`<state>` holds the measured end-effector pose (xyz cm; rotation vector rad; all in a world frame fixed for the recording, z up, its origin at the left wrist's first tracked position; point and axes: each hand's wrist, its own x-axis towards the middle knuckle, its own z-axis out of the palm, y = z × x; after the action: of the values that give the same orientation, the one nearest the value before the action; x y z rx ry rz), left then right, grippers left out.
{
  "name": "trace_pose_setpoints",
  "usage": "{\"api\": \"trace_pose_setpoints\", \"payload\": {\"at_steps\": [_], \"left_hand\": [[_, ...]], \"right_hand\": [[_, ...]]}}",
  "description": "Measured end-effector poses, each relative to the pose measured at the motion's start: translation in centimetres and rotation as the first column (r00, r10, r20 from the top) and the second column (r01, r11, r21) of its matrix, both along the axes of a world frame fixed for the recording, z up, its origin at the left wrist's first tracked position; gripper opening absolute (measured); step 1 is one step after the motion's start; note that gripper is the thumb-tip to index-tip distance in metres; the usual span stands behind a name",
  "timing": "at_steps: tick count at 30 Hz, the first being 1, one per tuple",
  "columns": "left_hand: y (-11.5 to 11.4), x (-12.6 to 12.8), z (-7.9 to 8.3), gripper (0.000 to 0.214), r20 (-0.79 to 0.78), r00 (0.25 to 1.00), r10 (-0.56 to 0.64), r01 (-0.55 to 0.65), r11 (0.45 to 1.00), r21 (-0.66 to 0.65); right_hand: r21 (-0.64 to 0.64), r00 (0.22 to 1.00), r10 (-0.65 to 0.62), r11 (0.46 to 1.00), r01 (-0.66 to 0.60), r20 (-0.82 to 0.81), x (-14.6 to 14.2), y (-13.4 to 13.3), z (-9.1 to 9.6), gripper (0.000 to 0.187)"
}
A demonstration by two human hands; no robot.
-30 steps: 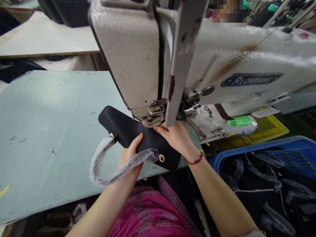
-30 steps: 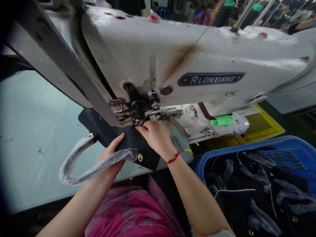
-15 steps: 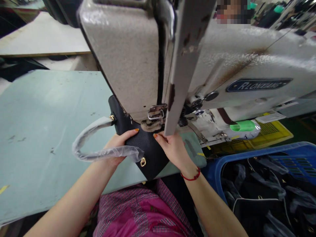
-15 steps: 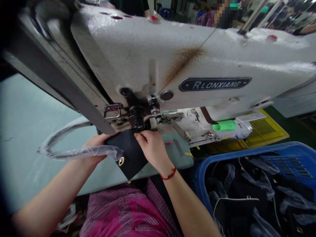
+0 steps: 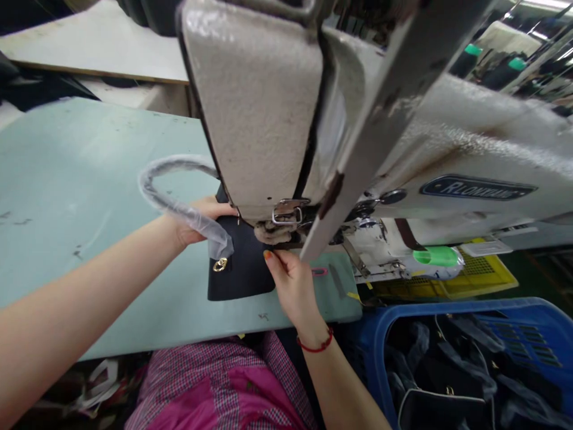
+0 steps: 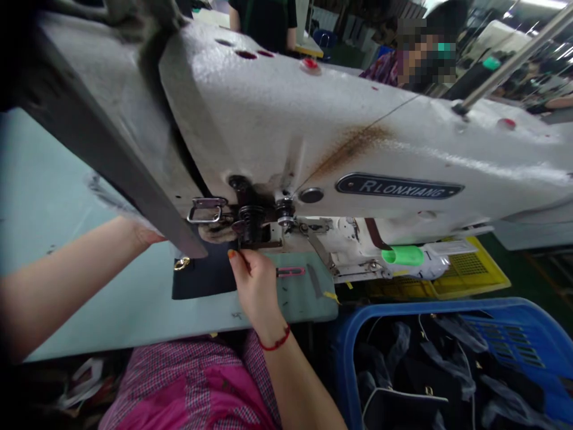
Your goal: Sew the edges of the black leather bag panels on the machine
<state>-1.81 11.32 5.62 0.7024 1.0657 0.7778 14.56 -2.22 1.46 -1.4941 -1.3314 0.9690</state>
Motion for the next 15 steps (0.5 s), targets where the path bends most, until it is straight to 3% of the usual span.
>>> {"api": "trace_pose_setpoints", "payload": {"at_steps": [4,8,10,12,15], "left_hand": [[1.0,-0.3,-0.5,0.027,-0.06,0.998,-0.033,0.028,0.997,-0.074],[-0.6,-2.4,-2.8,0.04,0.081,0.995,0.056,-0.057,0.998,0.008],[-3.2,-3.9,-4.5,0.044,0.152,0.977,0.151,-0.15,0.988,-0.02],[-7.1,-4.9,-6.0,0.054,0.213,0.942,0.259,-0.234,0.963,-0.136],[-13.4,-4.5,-7.0,0.069,0.344,0.84,0.419,-0.372,0.907,-0.195]], "right_hand": [[-0.09,0.993,0.023,0.995,-0.033,-0.113,-0.2,-1.1,-0.1,0.041],[-0.198,0.95,0.037,0.975,-0.102,-0.309,-0.4,-2.6,-0.2,0.036],[-0.213,0.93,0.031,0.97,-0.116,-0.366,-0.6,-3.1,-0.2,0.036],[-0.216,0.902,0.028,0.967,-0.133,-0.43,-0.7,-3.4,-0.3,0.036],[-0.215,0.857,0.025,0.964,-0.157,-0.514,-0.7,-3.5,-0.3,0.036]]}}
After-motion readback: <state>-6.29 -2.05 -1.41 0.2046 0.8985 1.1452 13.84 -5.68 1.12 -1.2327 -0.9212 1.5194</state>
